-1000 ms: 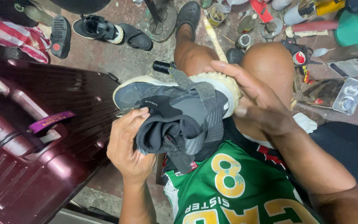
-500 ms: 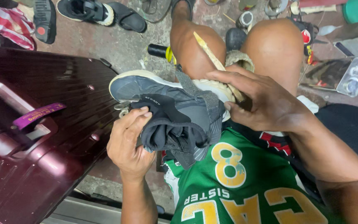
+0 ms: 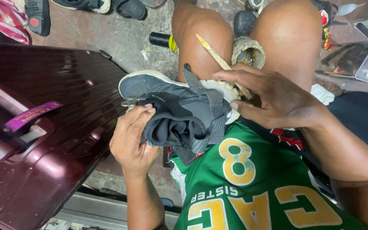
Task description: The person applies a liquid substance to the sole and side of a black sneaker using a small brush. They hold the shoe with one hand and carefully paint the edges and seams, then inspect the treated areas.
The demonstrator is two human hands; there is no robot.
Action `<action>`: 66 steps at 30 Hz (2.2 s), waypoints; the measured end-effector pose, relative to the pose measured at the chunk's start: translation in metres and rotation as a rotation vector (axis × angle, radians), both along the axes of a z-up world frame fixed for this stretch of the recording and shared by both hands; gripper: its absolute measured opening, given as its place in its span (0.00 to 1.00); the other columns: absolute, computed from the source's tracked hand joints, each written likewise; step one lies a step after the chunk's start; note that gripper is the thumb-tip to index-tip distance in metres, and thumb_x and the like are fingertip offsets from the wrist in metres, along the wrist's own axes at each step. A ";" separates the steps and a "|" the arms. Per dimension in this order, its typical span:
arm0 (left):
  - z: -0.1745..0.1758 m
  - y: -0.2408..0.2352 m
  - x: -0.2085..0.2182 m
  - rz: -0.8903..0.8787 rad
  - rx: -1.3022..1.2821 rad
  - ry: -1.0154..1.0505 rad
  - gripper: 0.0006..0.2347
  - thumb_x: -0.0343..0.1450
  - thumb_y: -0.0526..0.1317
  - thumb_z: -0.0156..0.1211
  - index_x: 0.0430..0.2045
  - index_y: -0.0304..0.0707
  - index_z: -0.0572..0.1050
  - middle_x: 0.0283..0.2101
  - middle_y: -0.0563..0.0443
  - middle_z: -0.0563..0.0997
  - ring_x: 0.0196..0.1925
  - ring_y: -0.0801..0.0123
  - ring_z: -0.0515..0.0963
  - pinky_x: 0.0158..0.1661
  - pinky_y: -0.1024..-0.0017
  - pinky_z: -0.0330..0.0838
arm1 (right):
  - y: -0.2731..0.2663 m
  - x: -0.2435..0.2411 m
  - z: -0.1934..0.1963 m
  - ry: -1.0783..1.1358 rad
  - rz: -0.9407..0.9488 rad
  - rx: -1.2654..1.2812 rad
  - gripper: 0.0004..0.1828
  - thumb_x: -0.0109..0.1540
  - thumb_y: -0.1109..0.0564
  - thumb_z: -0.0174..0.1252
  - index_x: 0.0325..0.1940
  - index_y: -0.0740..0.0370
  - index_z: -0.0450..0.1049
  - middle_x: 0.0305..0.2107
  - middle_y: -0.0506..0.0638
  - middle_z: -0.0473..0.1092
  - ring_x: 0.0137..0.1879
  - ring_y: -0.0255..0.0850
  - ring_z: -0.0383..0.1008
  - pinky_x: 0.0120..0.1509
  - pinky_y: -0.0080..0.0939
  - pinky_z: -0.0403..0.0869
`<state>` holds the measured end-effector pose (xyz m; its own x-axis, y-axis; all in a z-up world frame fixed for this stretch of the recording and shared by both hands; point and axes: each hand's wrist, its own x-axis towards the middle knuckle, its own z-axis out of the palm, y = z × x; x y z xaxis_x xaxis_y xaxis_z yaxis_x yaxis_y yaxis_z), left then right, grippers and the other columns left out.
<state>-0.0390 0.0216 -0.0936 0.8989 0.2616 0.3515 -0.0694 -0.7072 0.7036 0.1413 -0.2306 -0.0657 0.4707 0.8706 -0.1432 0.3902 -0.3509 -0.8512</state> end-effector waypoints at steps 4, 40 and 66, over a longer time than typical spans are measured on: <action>-0.001 0.000 -0.002 0.011 0.002 0.022 0.17 0.68 0.42 0.74 0.46 0.34 0.79 0.49 0.42 0.83 0.50 0.55 0.85 0.49 0.68 0.80 | -0.004 -0.001 -0.005 0.086 -0.028 -0.070 0.33 0.60 0.61 0.56 0.71 0.55 0.63 0.46 0.54 0.70 0.39 0.45 0.75 0.43 0.45 0.72; 0.015 0.023 0.007 -0.260 0.060 0.110 0.12 0.70 0.41 0.68 0.43 0.34 0.78 0.52 0.48 0.84 0.44 0.57 0.80 0.48 0.65 0.74 | 0.056 0.074 0.008 -0.599 0.501 -0.034 0.09 0.64 0.51 0.61 0.41 0.57 0.74 0.33 0.50 0.65 0.43 0.44 0.71 0.39 0.46 0.72; 0.073 -0.026 0.046 -0.185 0.236 0.219 0.08 0.74 0.42 0.66 0.42 0.41 0.79 0.46 0.54 0.81 0.54 0.62 0.79 0.70 0.52 0.59 | 0.023 0.092 0.001 -0.561 0.305 0.058 0.07 0.65 0.60 0.62 0.46 0.63 0.74 0.34 0.53 0.70 0.40 0.47 0.75 0.44 0.44 0.74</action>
